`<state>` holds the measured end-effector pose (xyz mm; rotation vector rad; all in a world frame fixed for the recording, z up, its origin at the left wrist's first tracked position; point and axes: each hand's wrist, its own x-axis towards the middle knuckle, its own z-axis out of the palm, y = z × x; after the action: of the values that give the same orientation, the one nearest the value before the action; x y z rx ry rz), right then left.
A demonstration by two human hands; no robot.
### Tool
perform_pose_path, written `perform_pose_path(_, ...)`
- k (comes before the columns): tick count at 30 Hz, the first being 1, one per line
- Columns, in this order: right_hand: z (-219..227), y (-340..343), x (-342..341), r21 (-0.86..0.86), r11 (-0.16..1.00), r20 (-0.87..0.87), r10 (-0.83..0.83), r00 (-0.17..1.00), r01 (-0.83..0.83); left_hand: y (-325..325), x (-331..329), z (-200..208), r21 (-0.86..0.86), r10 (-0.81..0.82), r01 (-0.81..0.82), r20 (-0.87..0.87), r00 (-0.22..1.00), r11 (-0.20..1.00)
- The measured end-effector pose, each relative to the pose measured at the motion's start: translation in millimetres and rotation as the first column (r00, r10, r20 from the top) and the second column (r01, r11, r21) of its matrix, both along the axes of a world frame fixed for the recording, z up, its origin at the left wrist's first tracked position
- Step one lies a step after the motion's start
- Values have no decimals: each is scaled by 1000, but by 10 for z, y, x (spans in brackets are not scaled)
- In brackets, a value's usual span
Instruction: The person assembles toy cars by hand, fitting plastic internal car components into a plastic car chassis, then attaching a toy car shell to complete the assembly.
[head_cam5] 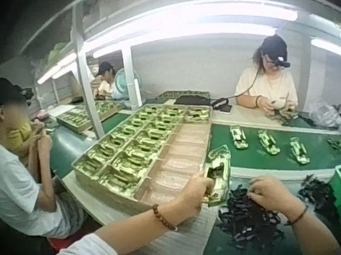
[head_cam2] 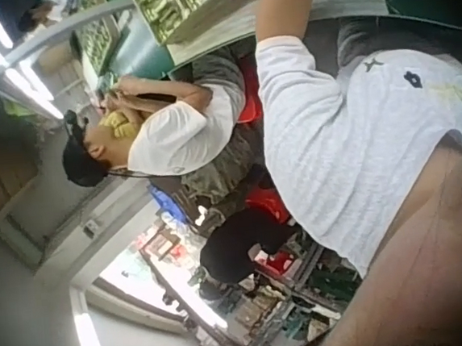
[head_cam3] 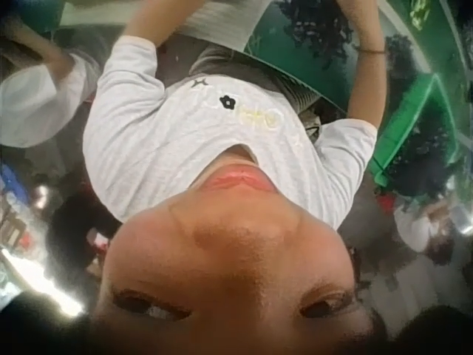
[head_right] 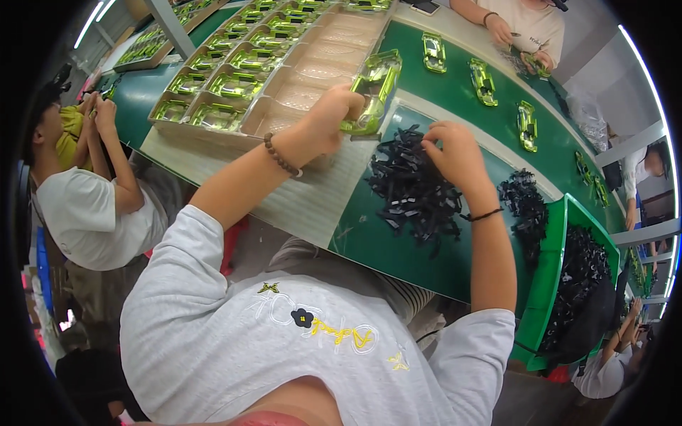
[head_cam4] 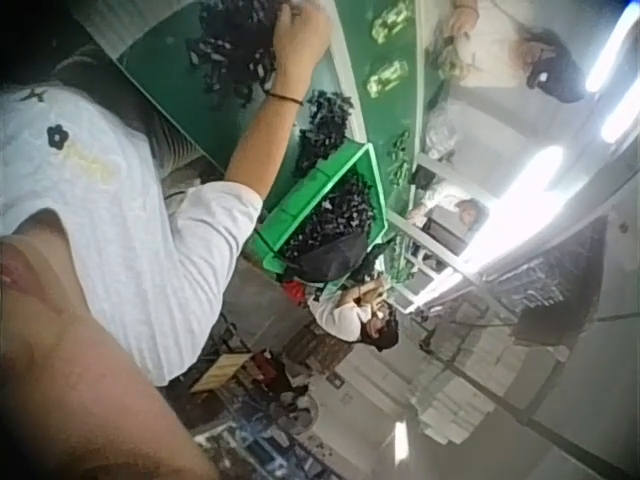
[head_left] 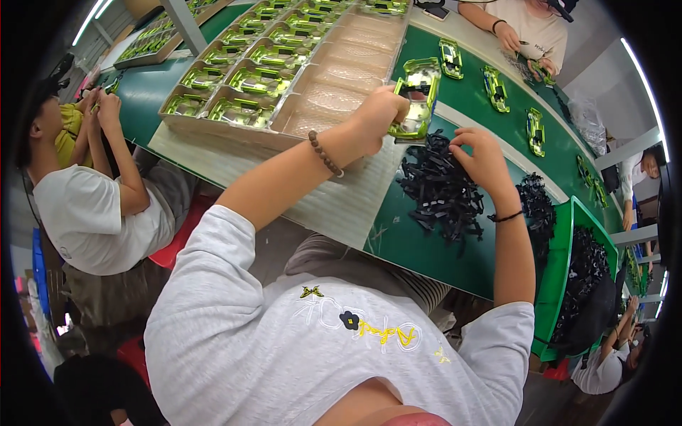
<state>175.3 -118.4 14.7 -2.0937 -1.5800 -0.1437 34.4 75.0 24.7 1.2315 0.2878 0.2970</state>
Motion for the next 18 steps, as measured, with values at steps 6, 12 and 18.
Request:
perform_pose_path(6,113,-109,-203,196,981,3,-9,1000,8,-333,-258,13,-417,-125,173,140,982,893)
perform_pose_path(12,84,-89,-220,164,954,-740,-48,670,250,-320,-351,-117,-368,-279,286,74,957,885)
perform_pose_path(18,251,-163,-344,206,963,-866,96,492,174,-436,-361,-183,-325,-302,297,38,953,898)
